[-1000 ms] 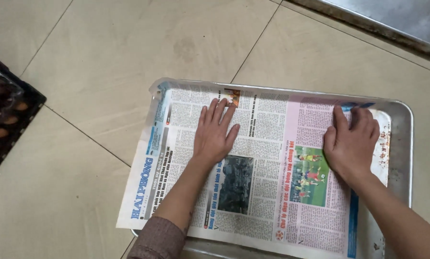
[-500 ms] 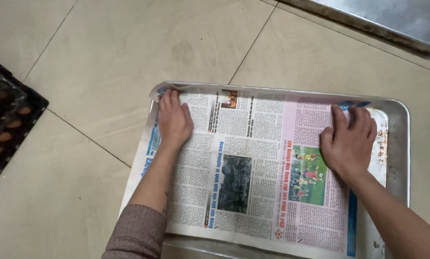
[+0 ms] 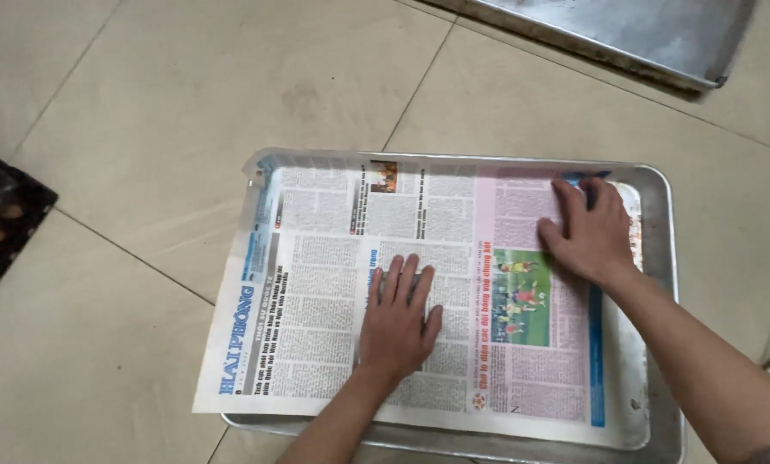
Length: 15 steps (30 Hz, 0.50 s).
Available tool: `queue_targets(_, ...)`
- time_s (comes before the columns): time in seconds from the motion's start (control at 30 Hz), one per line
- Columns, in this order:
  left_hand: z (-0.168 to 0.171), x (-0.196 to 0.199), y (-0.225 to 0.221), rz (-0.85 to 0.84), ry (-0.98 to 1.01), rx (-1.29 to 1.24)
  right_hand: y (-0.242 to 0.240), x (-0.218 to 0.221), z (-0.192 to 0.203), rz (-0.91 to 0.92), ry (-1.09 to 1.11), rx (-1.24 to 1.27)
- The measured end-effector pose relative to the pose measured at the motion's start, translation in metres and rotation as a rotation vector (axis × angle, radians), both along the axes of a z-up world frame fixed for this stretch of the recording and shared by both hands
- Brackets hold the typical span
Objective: Cleaning a metal baking tray with a scraper and then lining it with a sheet of newspaper.
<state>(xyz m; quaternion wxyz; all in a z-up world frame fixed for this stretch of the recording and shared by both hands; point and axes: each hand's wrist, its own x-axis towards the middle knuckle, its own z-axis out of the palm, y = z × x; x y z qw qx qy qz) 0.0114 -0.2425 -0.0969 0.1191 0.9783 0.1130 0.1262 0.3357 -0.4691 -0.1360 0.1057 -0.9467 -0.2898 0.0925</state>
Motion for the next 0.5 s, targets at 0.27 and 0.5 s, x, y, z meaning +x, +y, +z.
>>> queue_targets(0.27,-0.002,0.001,-0.003,-0.008,0.052,-0.063,-0.024,0.004,0.046,0.177,-0.439,0.016)
queue_targets(0.5,0.002,0.001,-0.001,0.006,0.016,-0.085,0.042,-0.016,0.034,0.325,-0.212,-0.07)
